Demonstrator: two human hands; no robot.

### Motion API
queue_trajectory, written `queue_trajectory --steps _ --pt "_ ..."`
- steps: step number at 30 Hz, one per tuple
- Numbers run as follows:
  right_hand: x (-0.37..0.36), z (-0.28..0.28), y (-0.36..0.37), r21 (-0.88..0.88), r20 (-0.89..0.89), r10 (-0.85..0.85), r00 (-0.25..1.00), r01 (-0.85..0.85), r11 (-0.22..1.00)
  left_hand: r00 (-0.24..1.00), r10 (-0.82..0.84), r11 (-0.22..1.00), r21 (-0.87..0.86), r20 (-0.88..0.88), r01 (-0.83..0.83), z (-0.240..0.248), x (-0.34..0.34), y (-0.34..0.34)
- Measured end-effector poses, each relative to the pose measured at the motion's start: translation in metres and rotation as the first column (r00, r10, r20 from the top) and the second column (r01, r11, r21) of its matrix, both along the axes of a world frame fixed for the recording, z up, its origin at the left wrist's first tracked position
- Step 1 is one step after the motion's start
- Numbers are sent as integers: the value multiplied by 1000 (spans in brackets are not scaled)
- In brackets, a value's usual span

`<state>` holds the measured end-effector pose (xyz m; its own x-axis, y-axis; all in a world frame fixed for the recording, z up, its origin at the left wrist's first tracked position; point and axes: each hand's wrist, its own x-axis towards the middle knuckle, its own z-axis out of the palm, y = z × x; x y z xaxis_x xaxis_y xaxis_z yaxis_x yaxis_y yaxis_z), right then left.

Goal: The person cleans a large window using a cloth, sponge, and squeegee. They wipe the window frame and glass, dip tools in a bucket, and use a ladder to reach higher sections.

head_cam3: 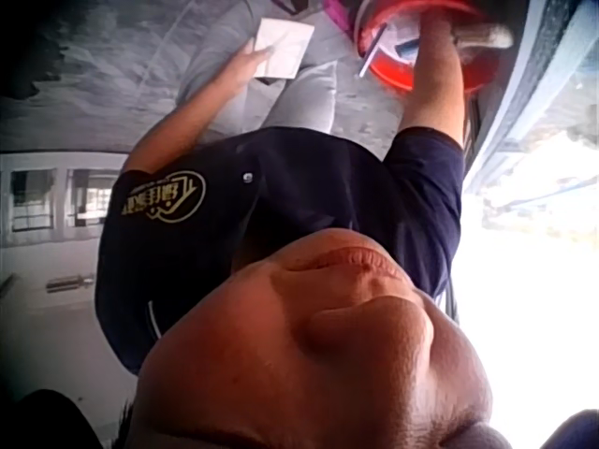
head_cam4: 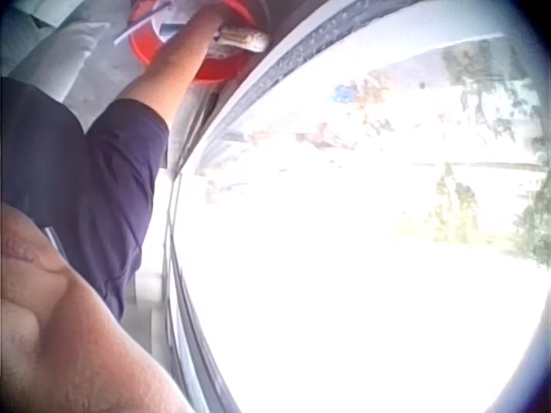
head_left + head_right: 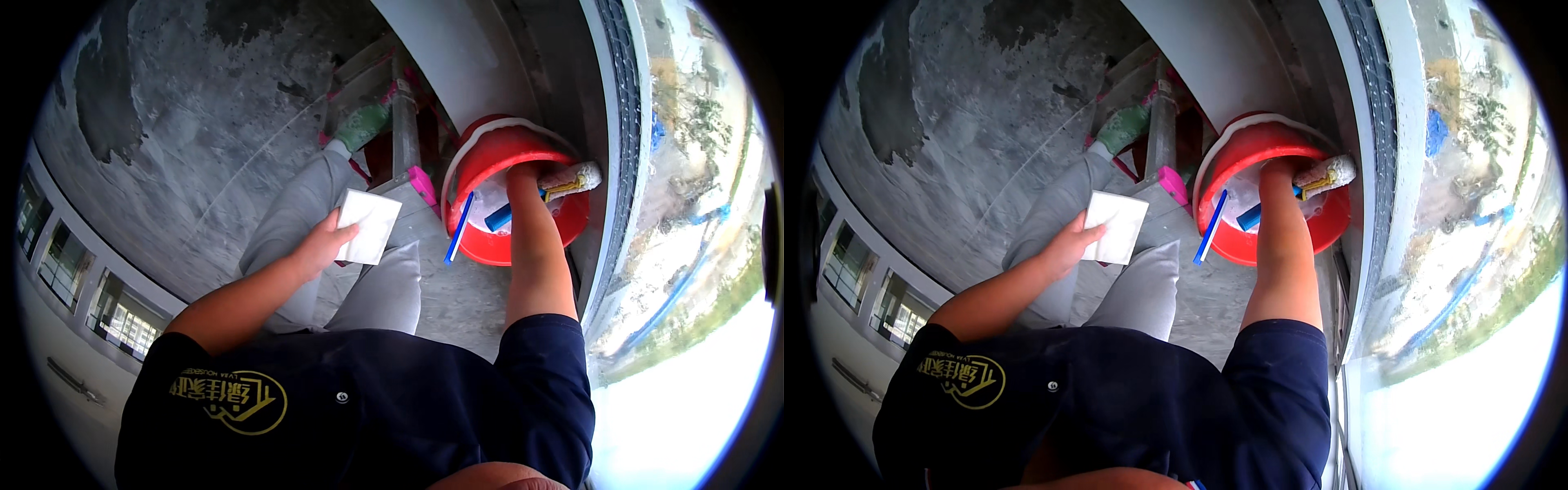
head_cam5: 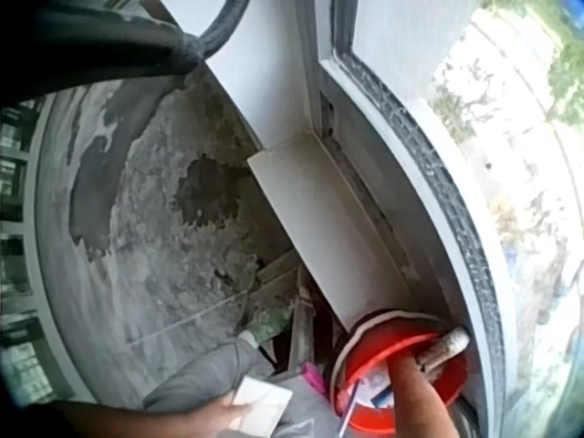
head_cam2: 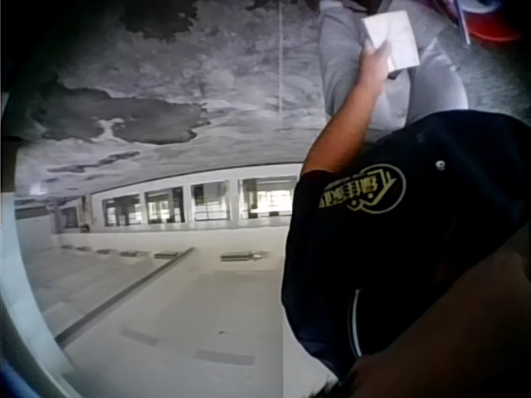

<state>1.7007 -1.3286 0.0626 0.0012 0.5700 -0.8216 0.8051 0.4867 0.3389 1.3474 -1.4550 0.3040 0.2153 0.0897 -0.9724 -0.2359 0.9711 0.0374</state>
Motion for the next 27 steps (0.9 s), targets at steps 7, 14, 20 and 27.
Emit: queue_trajectory --steps 7,14,20,27 --pt "5 92 -24 -46 21 44 999 -43 998 1000 5 1000 -13 29 -5 32 11 18" --pt "21 175 -53 173 -224 -84 971 125 977 999 22 998 65 28 -24 52 15 27" --pt "18 197 -59 289 -312 47 949 48 956 999 43 994 100 15 -44 60 19 29" --pt "-18 208 -13 235 -339 248 908 -173 956 1000 11 995 95 15 -12 67 23 28"
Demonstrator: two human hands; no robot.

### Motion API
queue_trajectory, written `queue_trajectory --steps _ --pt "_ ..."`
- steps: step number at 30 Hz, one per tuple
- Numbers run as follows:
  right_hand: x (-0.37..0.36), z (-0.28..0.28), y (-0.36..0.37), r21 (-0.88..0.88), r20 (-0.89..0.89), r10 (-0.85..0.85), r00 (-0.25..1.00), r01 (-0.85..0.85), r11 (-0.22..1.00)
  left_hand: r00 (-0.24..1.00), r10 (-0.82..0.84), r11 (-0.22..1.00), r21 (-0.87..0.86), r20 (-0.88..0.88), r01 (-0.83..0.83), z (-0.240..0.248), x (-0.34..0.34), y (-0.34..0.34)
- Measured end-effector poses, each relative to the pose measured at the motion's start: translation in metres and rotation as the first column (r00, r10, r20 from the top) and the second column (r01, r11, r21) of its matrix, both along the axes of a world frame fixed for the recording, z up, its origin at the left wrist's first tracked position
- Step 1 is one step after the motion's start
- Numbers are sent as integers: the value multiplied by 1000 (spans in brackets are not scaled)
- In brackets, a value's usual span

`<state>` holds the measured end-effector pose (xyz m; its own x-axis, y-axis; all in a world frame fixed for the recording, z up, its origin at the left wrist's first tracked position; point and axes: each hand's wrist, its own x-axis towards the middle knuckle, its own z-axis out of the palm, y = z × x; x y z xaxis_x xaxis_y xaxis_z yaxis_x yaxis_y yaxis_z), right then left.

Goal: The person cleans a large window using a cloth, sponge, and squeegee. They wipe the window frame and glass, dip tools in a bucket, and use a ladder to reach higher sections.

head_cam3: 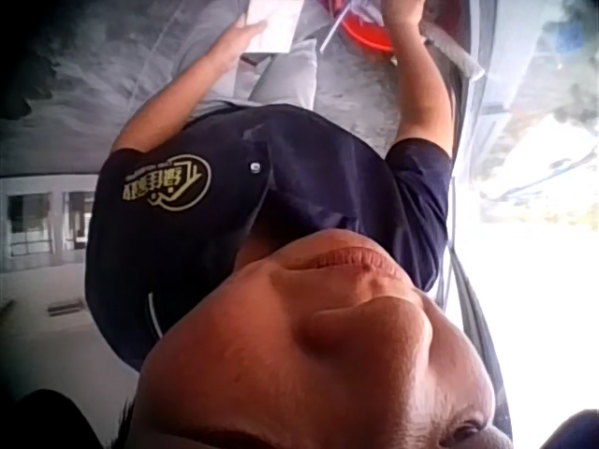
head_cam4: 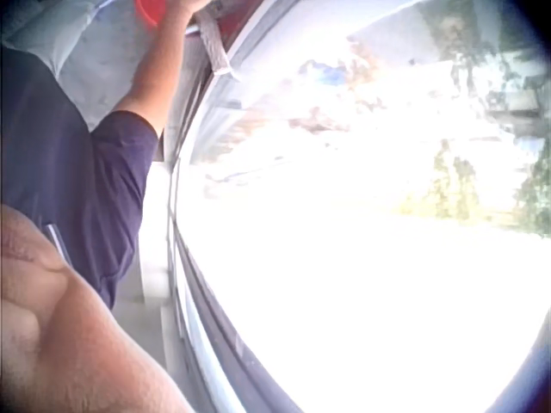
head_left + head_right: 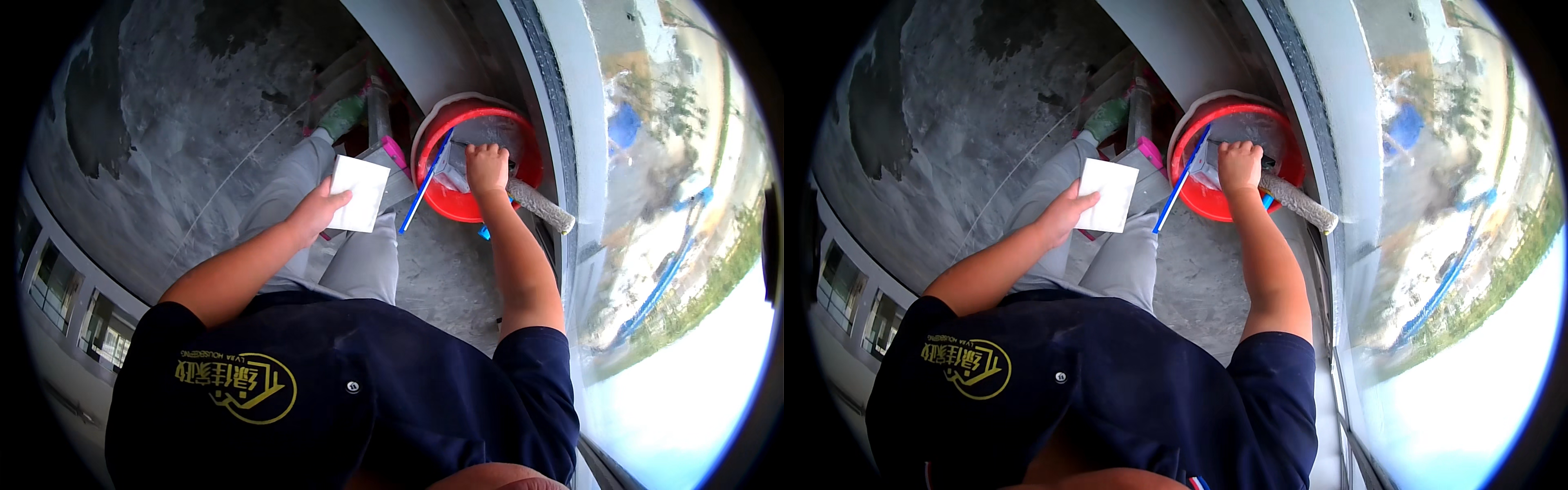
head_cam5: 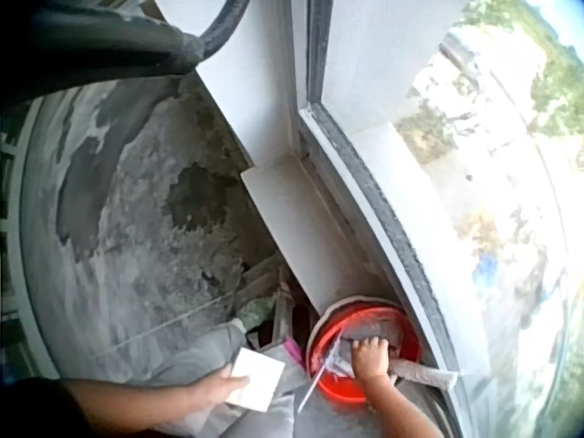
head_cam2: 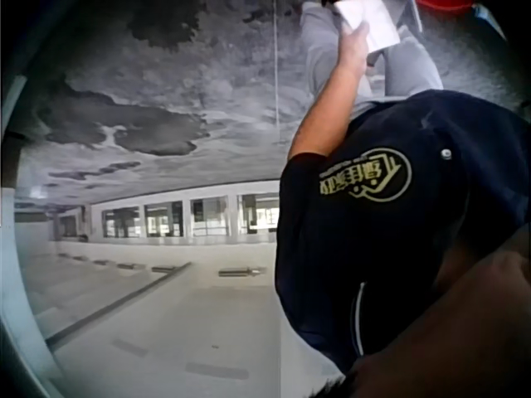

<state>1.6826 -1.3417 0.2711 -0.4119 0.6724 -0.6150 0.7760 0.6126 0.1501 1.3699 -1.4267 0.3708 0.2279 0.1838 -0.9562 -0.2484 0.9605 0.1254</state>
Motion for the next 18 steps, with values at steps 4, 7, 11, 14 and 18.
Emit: queue_trajectory --steps 4,7,11,14,18 --pt "-29 31 12 -83 244 -66 968 88 993 1000 3 1000 -13 3 -3 23 5 13" --pt "-25 67 28 -103 293 -165 942 203 974 999 39 999 31 -1 -39 38 10 20" --pt "-13 139 35 -70 283 -282 916 314 947 997 71 995 72 -19 -70 58 16 29" --pt "-8 198 38 -41 232 -432 872 453 891 996 82 993 89 -19 -80 85 20 41" --pt "2 273 27 58 61 -565 823 562 825 998 40 991 129 43 -45 109 28 51"
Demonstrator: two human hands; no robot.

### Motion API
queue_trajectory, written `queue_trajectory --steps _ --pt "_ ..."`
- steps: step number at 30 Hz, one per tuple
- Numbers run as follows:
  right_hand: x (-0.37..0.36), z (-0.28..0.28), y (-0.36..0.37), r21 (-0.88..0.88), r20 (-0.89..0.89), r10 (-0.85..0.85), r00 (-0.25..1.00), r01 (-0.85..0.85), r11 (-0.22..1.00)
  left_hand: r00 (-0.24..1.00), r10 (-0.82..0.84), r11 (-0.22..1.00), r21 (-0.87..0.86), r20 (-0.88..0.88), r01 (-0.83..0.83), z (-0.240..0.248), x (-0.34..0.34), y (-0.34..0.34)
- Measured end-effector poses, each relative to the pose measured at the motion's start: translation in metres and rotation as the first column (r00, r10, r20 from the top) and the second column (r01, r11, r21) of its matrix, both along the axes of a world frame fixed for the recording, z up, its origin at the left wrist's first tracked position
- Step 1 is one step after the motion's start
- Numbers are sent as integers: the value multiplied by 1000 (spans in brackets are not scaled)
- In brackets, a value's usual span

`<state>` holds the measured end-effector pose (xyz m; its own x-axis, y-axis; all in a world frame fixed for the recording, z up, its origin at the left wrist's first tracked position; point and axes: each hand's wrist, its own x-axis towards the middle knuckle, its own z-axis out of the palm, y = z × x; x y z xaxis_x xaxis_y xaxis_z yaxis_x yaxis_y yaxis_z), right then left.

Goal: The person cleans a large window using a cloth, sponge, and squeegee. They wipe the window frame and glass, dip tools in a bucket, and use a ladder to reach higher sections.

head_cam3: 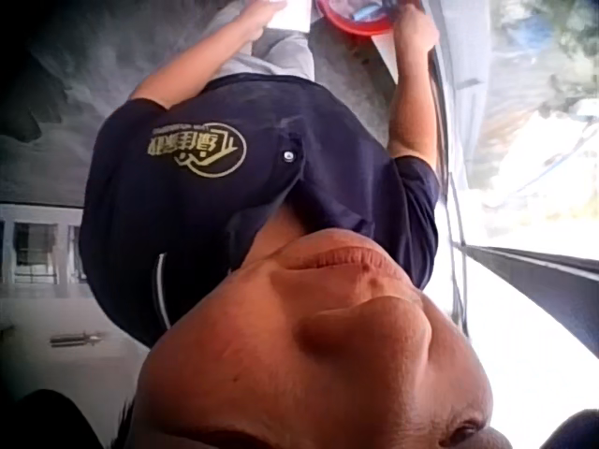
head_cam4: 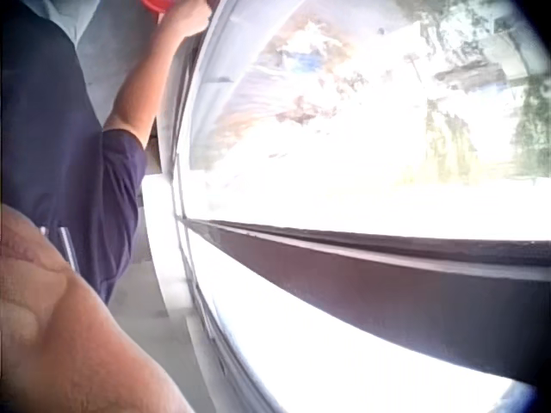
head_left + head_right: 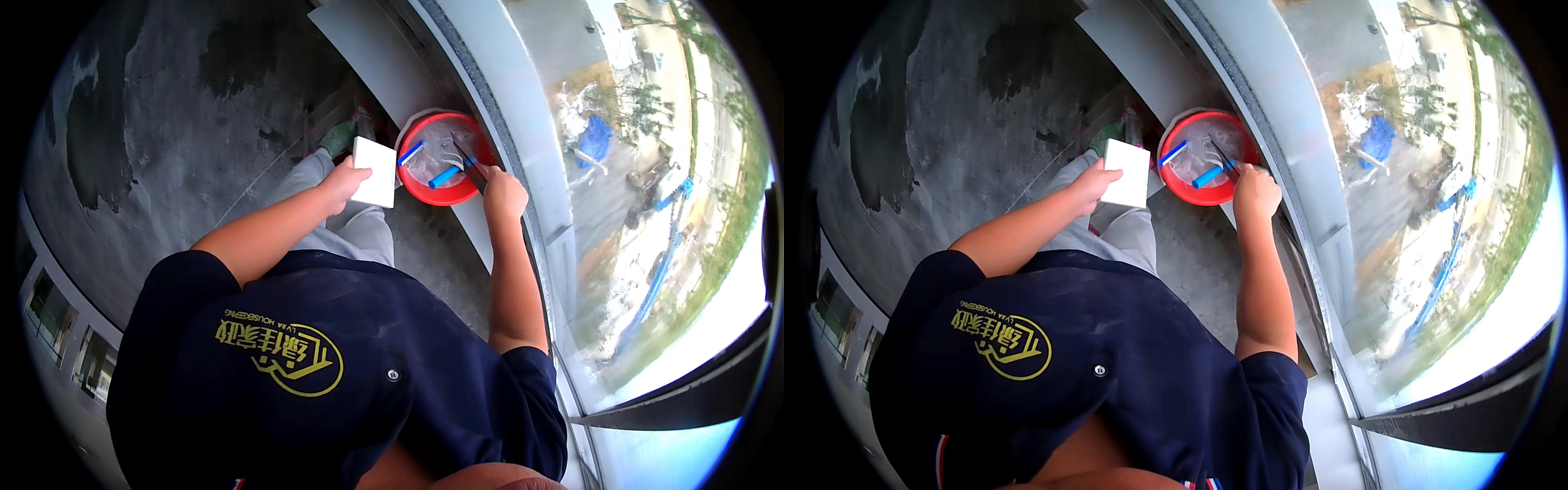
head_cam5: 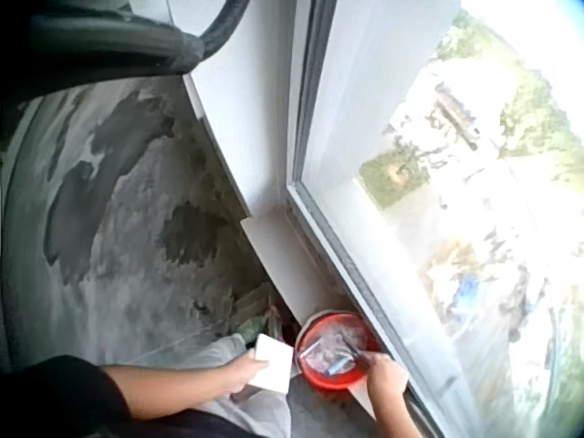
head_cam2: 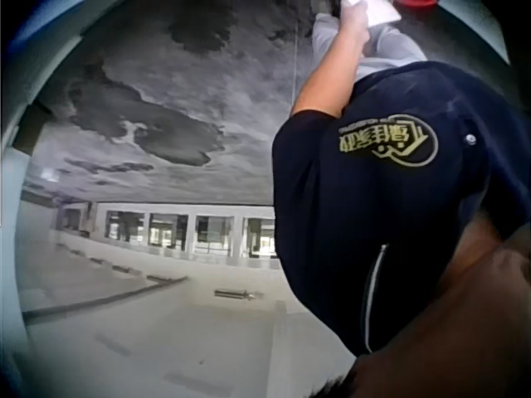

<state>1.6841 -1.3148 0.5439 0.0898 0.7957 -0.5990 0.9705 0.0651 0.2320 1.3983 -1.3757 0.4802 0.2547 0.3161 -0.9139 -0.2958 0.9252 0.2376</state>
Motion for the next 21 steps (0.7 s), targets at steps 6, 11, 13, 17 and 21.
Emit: queue_trajectory --steps 6,11,13,17,21 --pt "-11 92 -42 380 -216 30 976 56 923 976 -212 974 89 50 207 73 49 40" --pt "-22 137 -74 592 -298 82 951 117 797 958 -218 963 203 185 180 123 92 59" --pt "-17 146 -84 628 -352 84 932 169 760 941 -186 958 264 282 110 148 103 63" --pt "-13 155 -98 702 -388 183 903 161 694 920 -389 866 357 43 349 218 114 78" --pt "-21 161 -101 774 -381 264 886 150 615 969 -242 901 385 58 202 184 129 82"
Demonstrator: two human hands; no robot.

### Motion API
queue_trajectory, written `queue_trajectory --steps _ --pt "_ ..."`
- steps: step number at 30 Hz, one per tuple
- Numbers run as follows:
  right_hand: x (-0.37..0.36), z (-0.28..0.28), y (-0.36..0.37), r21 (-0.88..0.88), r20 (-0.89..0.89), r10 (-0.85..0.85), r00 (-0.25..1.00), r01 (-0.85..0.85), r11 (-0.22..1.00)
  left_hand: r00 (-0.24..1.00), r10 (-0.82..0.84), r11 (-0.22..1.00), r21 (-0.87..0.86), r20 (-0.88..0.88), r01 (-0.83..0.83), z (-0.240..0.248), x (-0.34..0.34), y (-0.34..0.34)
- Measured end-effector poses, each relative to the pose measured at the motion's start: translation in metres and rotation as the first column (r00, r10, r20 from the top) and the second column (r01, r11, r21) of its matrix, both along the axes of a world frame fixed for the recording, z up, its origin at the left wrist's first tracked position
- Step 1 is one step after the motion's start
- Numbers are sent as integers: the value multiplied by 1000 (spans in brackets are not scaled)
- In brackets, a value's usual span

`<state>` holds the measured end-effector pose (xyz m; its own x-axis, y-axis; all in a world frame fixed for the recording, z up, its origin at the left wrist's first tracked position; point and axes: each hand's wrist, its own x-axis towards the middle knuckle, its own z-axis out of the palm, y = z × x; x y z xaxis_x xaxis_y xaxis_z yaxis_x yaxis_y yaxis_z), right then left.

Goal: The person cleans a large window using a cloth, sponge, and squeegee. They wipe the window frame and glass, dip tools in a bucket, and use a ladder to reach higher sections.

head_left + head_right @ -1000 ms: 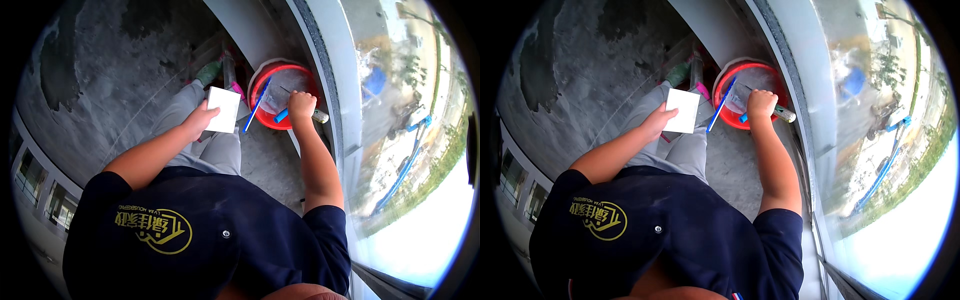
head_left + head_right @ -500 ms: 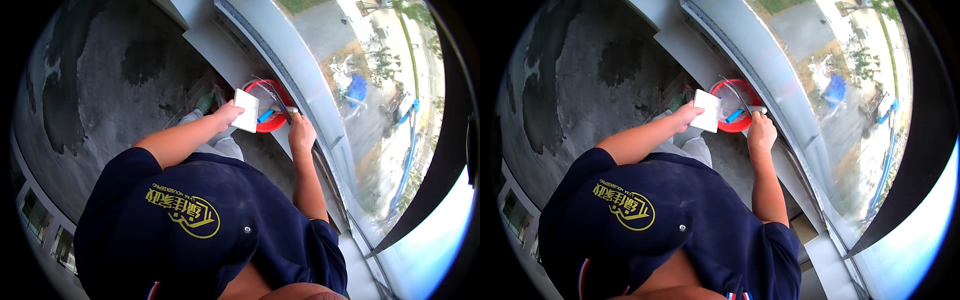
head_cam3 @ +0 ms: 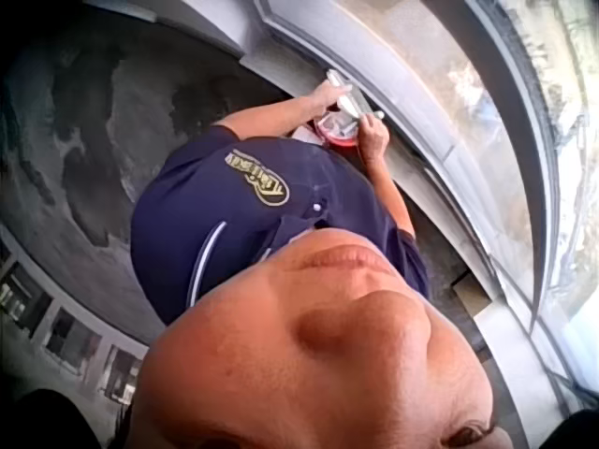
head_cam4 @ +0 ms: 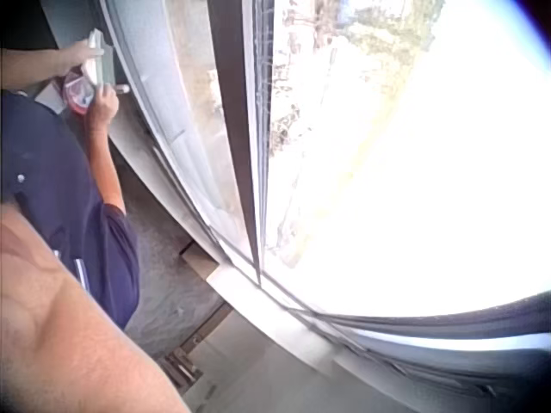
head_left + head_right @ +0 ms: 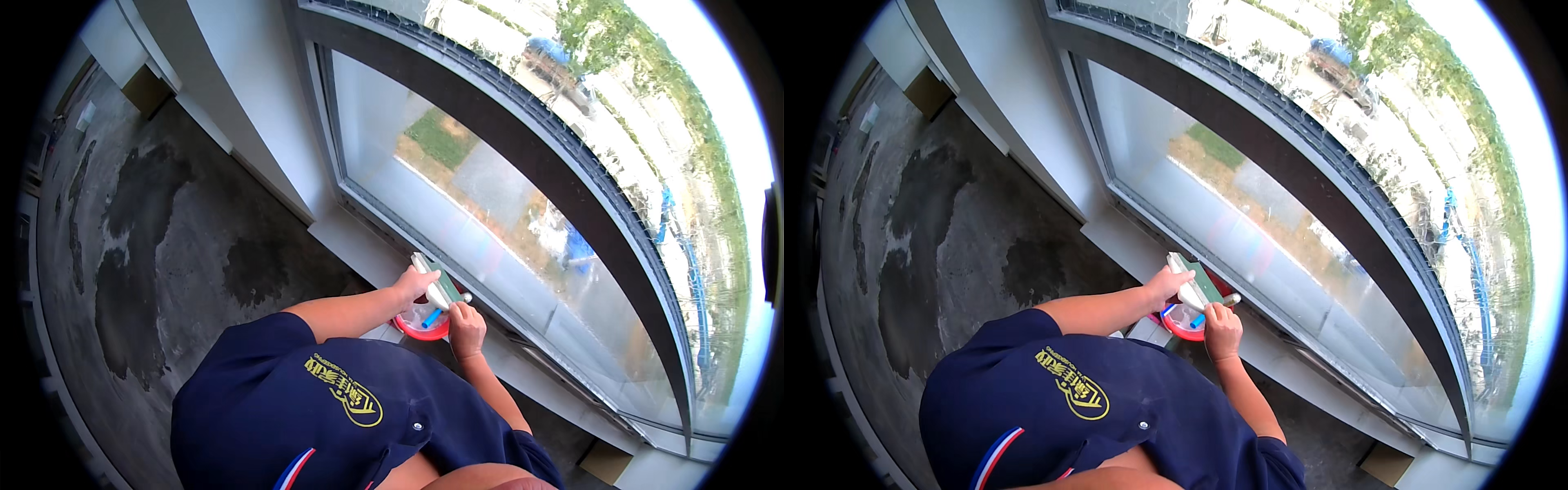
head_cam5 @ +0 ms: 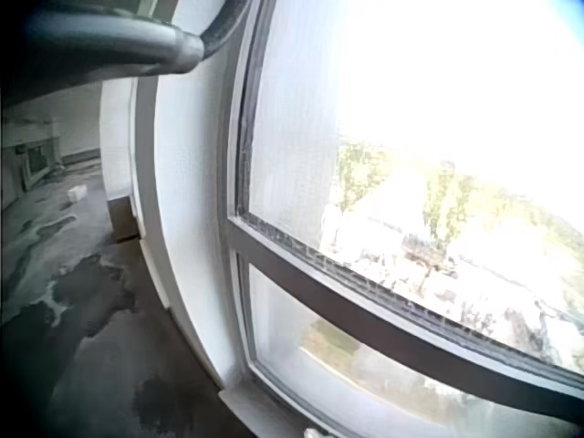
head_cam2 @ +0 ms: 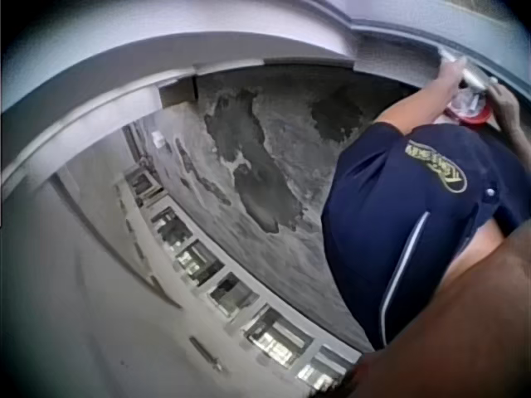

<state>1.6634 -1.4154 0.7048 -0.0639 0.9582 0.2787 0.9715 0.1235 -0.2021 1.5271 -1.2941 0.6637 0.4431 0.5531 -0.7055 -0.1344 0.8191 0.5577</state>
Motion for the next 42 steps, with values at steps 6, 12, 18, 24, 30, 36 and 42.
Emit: queue_trajectory --steps 6,12,18,24,30,36,42 --pt "1 5 3 62 -28 30 999 -28 998 971 156 901 430 -182 -64 -2 4 -3" --pt "10 35 6 -42 -332 -163 929 158 987 902 9 370 840 -431 397 62 -20 6" --pt "66 21 9 55 -566 -273 778 366 929 884 -171 -170 897 -435 408 95 -1 32" --pt "79 20 -3 12 -685 -205 699 292 956 814 -287 -296 855 -504 426 124 28 42" --pt "114 4 -65 -343 -718 -620 317 614 711 838 -166 -25 851 -521 524 107 46 41" --pt "220 -47 -195 -266 -924 -313 -220 957 113 872 -99 92 869 -479 487 71 1 55" --pt "263 23 -286 -441 -814 -386 -433 894 -72 837 -75 210 812 -541 544 52 -22 49"
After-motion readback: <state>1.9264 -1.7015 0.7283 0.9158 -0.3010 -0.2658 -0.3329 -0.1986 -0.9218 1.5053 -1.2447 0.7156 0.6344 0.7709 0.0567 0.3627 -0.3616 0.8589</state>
